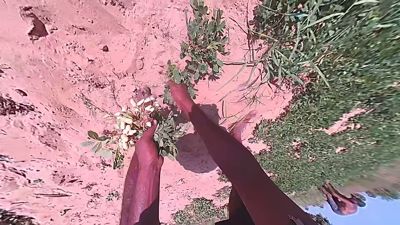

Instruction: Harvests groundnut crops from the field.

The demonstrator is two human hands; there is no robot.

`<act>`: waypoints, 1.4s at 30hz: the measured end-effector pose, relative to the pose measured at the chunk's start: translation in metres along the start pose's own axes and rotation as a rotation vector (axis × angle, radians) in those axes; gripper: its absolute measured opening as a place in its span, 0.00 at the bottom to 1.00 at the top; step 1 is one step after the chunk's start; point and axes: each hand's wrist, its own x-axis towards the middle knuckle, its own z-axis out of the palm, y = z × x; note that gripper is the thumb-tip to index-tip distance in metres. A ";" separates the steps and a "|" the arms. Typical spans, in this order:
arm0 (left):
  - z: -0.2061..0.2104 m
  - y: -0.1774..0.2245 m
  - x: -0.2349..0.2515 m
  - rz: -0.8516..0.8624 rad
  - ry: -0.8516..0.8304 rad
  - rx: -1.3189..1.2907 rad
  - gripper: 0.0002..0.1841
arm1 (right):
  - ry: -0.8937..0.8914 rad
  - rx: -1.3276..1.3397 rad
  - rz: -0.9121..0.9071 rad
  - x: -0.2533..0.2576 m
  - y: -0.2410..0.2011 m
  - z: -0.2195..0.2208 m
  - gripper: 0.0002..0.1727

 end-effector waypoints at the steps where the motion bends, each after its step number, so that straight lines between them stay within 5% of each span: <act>1: 0.002 0.000 0.000 0.001 -0.007 -0.015 0.09 | -0.003 -0.075 -0.069 -0.001 -0.002 -0.023 0.30; 4: 0.004 0.001 0.000 0.005 -0.013 -0.019 0.09 | -0.149 -0.383 -0.277 -0.047 -0.036 -0.064 0.24; 8: 0.014 0.002 -0.004 -0.010 -0.020 -0.007 0.10 | -0.307 -0.776 -0.281 -0.096 -0.097 -0.069 0.25; 12: 0.023 0.002 -0.007 -0.023 -0.030 0.008 0.10 | 0.279 -0.873 -0.665 0.015 -0.091 -0.056 0.27; 15: 0.021 -0.005 -0.006 -0.022 -0.021 0.036 0.10 | 0.234 -0.949 -0.439 0.049 -0.118 -0.069 0.31; 19: 0.012 -0.015 -0.004 -0.023 -0.022 0.058 0.10 | 0.181 -1.173 -0.320 0.064 -0.102 -0.092 0.37; 23: 0.013 -0.017 -0.005 -0.017 -0.030 0.073 0.10 | 0.268 -0.886 -0.242 0.047 -0.062 -0.097 0.28; 27: 0.015 -0.015 -0.007 -0.012 -0.019 0.078 0.11 | 0.006 -1.009 -0.111 0.044 -0.061 -0.094 0.32; 33: 0.014 -0.029 -0.005 -0.113 -0.039 0.073 0.12 | -0.225 -0.654 -0.024 -0.042 -0.019 -0.106 0.36; 36: 0.023 -0.036 -0.014 -0.219 -0.132 0.124 0.18 | -0.375 -0.791 -0.082 -0.116 0.006 -0.099 0.24; 38: 0.024 -0.040 -0.019 -0.267 -0.199 0.137 0.19 | -0.505 -0.876 -0.051 -0.146 0.014 -0.087 0.28; 42: 0.018 -0.032 -0.014 -0.218 -0.156 0.015 0.07 | -0.967 -1.156 -0.280 -0.160 -0.006 -0.070 0.25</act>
